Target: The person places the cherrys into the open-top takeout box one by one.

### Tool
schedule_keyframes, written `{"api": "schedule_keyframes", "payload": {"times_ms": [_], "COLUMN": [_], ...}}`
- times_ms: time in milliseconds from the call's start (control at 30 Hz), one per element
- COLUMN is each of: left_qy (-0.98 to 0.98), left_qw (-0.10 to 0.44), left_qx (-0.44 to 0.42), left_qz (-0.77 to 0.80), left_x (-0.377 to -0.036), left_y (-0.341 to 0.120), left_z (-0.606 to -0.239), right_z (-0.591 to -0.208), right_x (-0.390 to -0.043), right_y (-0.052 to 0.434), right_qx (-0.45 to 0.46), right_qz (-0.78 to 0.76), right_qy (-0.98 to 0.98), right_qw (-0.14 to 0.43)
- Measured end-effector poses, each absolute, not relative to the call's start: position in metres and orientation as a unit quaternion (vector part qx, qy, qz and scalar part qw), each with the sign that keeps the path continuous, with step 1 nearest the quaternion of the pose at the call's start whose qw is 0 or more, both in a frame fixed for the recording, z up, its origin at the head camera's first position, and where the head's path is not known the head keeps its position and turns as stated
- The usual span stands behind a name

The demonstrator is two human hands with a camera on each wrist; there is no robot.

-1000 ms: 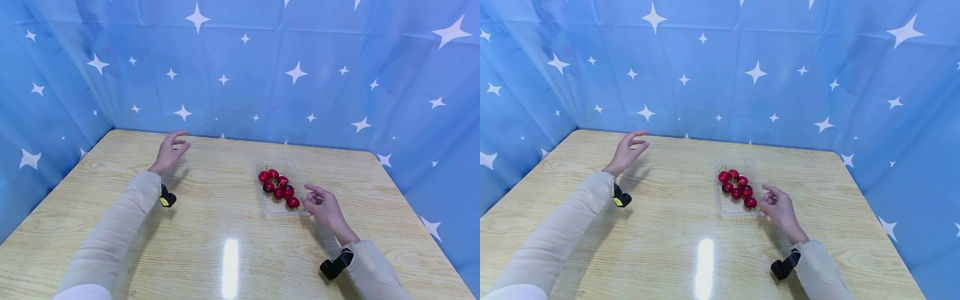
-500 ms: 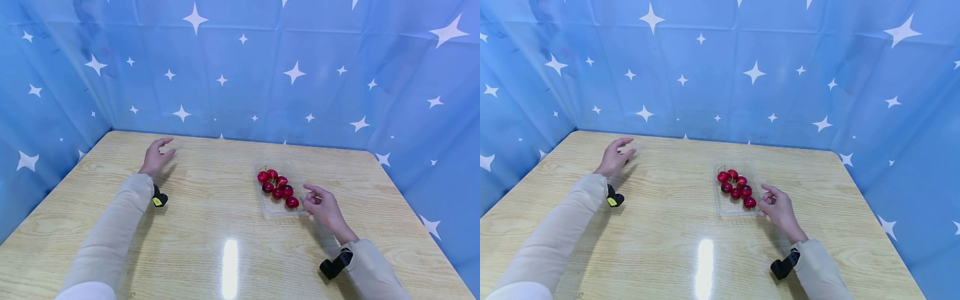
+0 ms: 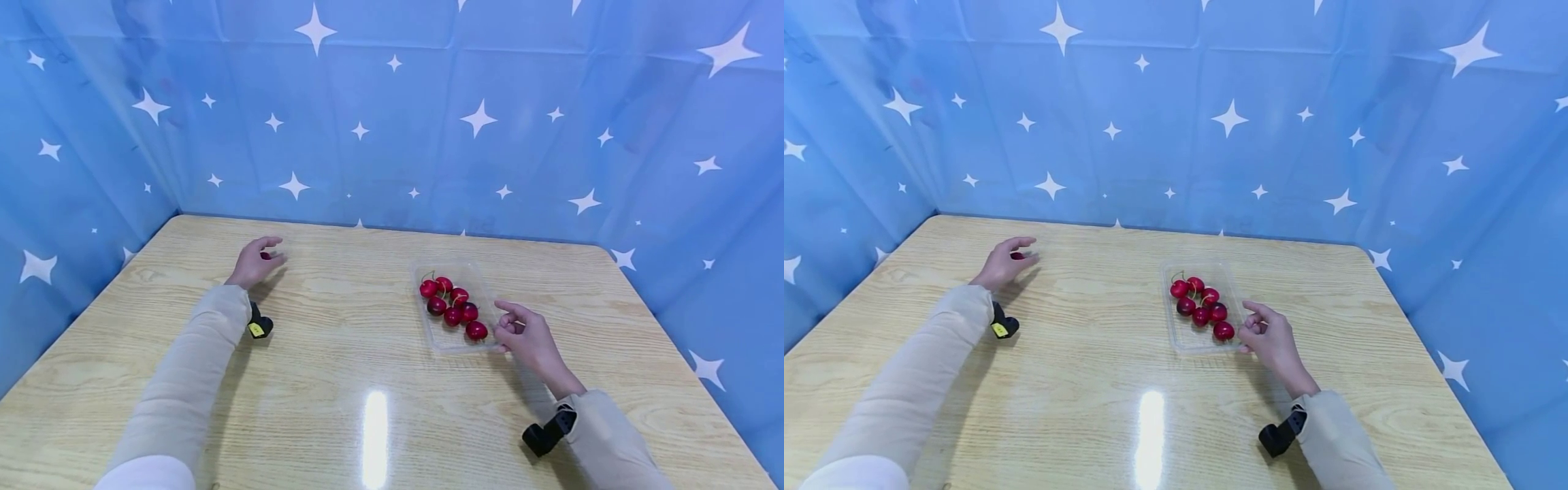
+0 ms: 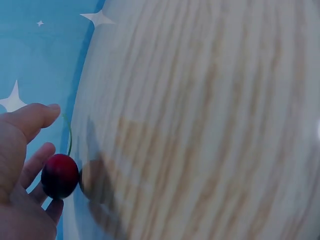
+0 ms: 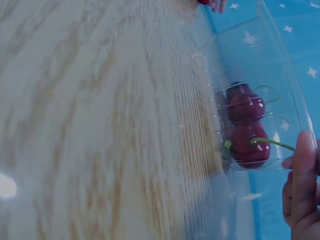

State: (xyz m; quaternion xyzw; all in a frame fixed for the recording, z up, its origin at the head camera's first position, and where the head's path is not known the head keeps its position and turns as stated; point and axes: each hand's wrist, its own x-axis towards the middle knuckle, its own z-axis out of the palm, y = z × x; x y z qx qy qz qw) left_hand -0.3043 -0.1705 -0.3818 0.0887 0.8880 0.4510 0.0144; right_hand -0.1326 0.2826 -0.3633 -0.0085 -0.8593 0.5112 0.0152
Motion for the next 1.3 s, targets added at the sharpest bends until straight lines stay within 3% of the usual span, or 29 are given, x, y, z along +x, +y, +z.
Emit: {"api": "schedule_keyframes", "payload": {"times_ms": [667,1300], "left_qy": [0.901,0.898], "left_qw": [0.014,-0.053], "left_qx": [0.06,0.038], "left_qz": [0.429,0.435], "left_x": [-0.306,-0.304], "left_y": [-0.168,-0.17], "left_z": [-0.39,-0.393], "right_z": [-0.364,-0.365], "right_x": [-0.133,-0.135], "right_y": [0.283,0.285], "right_qx": [0.0,-0.005], "right_qz": [0.508,0.515], "right_qy": [-0.861,-0.857], "right_qw": [0.012,0.004]}}
